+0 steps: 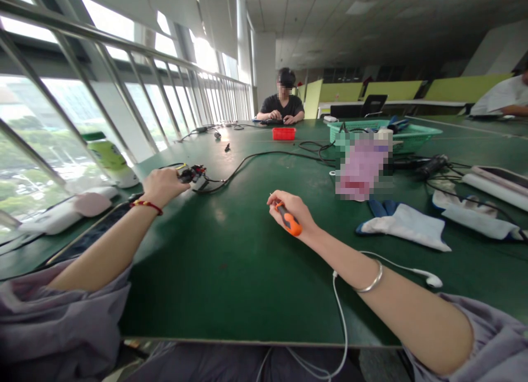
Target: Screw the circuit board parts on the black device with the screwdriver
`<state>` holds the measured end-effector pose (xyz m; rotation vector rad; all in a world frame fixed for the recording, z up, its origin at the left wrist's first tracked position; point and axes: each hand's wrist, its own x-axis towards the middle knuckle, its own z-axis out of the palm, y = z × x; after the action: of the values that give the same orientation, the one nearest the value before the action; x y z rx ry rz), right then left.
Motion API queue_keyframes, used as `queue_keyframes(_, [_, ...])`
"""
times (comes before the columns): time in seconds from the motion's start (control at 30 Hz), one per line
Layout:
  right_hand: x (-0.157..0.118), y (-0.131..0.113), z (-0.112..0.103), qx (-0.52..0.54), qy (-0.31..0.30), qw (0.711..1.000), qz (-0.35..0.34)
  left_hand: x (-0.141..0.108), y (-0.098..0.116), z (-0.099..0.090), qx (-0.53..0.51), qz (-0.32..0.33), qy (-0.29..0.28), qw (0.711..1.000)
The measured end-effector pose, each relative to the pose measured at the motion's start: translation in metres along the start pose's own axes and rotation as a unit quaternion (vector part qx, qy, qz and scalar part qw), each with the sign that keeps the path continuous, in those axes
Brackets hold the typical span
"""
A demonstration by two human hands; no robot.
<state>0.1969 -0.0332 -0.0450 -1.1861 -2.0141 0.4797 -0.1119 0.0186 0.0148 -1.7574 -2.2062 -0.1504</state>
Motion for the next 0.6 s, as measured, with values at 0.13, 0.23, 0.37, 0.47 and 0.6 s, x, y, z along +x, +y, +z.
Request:
queue_keyframes(0.13, [-0.003,-0.007,0.001,-0.129,-0.033,0.99,-0.047,0.007,-0.021,0.0,0.004,-0.1,0.063,0.993])
queue_keyframes(0.23, [-0.004,-0.01,0.0,-0.169,-0.064,0.982,-0.06,0.012,-0.029,0.006,0.015,-0.1,0.141,0.985])
queue_keyframes(0.37, [-0.003,-0.011,-0.001,-0.193,-0.086,0.975,-0.067,0.014,-0.032,0.024,0.032,-0.053,0.15,0.987])
queue_keyframes(0.47, [-0.002,-0.013,-0.002,-0.205,-0.094,0.971,-0.078,0.015,-0.032,0.038,0.035,-0.025,0.127,0.991])
queue_keyframes(0.6, [-0.003,-0.016,-0.002,-0.218,-0.103,0.967,-0.083,0.013,-0.035,0.043,0.044,-0.009,0.142,0.989])
